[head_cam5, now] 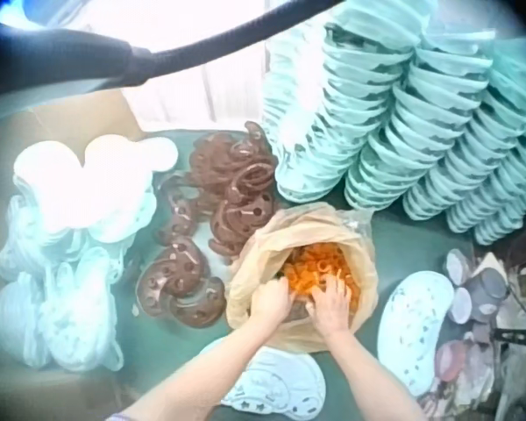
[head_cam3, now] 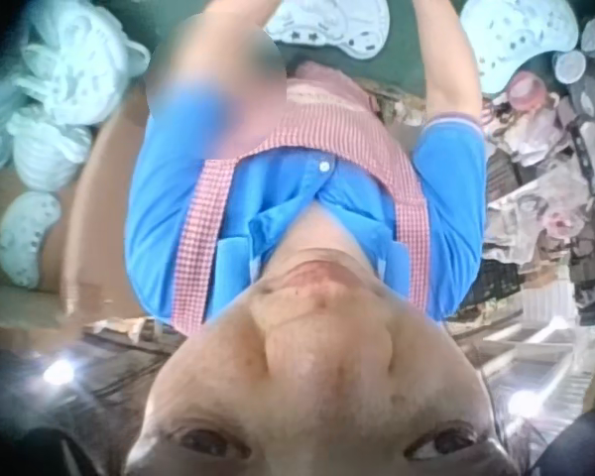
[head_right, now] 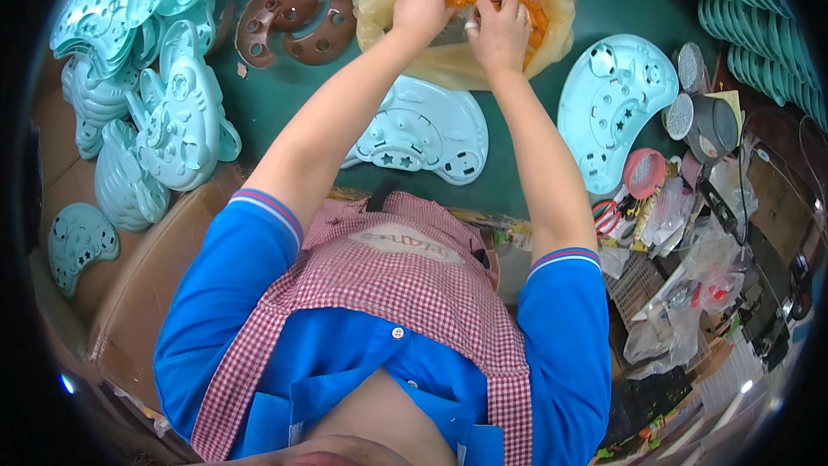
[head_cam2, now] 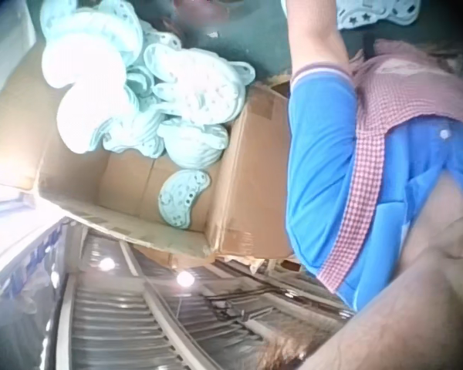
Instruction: The person assembles light blue plastic trays by inserting orange and brown plastic pieces into designated slots. They repeatedly pick trays from a stack, insert the pieces, and place the completed trays aside. The person also moves a cardboard box labeled 'SPEAKER' to clear the workspace.
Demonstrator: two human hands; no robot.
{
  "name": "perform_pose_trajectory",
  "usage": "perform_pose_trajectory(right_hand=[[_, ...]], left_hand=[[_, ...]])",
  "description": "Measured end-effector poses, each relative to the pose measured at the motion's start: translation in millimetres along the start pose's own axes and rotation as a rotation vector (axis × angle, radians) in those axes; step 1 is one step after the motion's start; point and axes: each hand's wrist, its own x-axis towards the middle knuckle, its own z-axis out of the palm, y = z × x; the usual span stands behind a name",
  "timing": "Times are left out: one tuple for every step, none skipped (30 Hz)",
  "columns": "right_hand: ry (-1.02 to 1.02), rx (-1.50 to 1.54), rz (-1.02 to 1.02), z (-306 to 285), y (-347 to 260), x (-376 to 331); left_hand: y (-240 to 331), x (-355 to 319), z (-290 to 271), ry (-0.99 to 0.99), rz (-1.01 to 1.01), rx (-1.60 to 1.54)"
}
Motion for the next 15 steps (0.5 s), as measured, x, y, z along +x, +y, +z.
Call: perform_pose_trajectory(right_hand=[[-0.173, 0.237, 0.213, -16.6, -8.0, -3.7], [-0.175, 0.305, 0.246, -18.7, -7.3, -15.9], [-0.178, 0.373, 0.29, -19.4, -9.2, -33.1], [-0.18, 0.442, 0.333, -21.5, -11.5, -48.3], [-0.203, 0.412, 0.266, -26.1, -11.6, -60.5], [-0.319, 0.404, 0.309, -32.0, -16.9, -74.8], [-0.434, 0.395, 0.351, -38.7, -23.3, -91.1], [-0.549, 0.388, 0.39, -46.2, -30.9, -107.4], [-0.618, 0.344, 0.402, -53.1, -43.0, -123.6], [-0.687, 0.298, 0.408, -58.1, -58.0, -137.9], [-0.695, 0.326, 0.379, -61.3, -68.7, -148.4], [-0.64, 0.463, 0.369, -53.3, -70.5, -164.4], [-0.533, 0.459, 0.187, -42.2, -66.1, -178.0], [-0.425, 0.451, 0.006, -33.1, -58.2, -187.6], [-0.439, 0.43, -0.046, -33.2, -57.3, -187.6]], left_hand=[[2.9, 4.1, 4.5, -0.03, 0.012, 0.004], [4.0, 7.0, 9.6, -0.059, 0.023, 0.009], [3.7, 0.2, 15.8, -0.04, 0.062, 0.05], [0.4, -8.0, 20.9, -0.011, 0.128, -0.006], [-8.0, -18.3, 24.3, 0.019, 0.189, -0.062], [-15.8, -31.0, 15.9, 0.057, 0.248, -0.115], [-19.5, -54.7, -1.8, 0.07, 0.318, -0.214], [-27.1, -88.4, -17.3, 0.034, 0.349, -0.231], [-35.5, -120.4, -33.2, 0.004, 0.38, -0.245], [-48.8, -154.0, -39.2, -0.053, 0.392, -0.259], [-62.7, -180.1, -34.0, -0.117, 0.412, -0.279], [-75.1, -195.7, -27.1, -0.079, 0.38, -0.273], [-85.6, -208.0, -21.0, -0.039, 0.349, -0.266], [-93.9, -217.8, -13.7, 0.001, 0.317, -0.26], [-97.3, -222.3, -11.6, 0.028, 0.312, -0.301]])
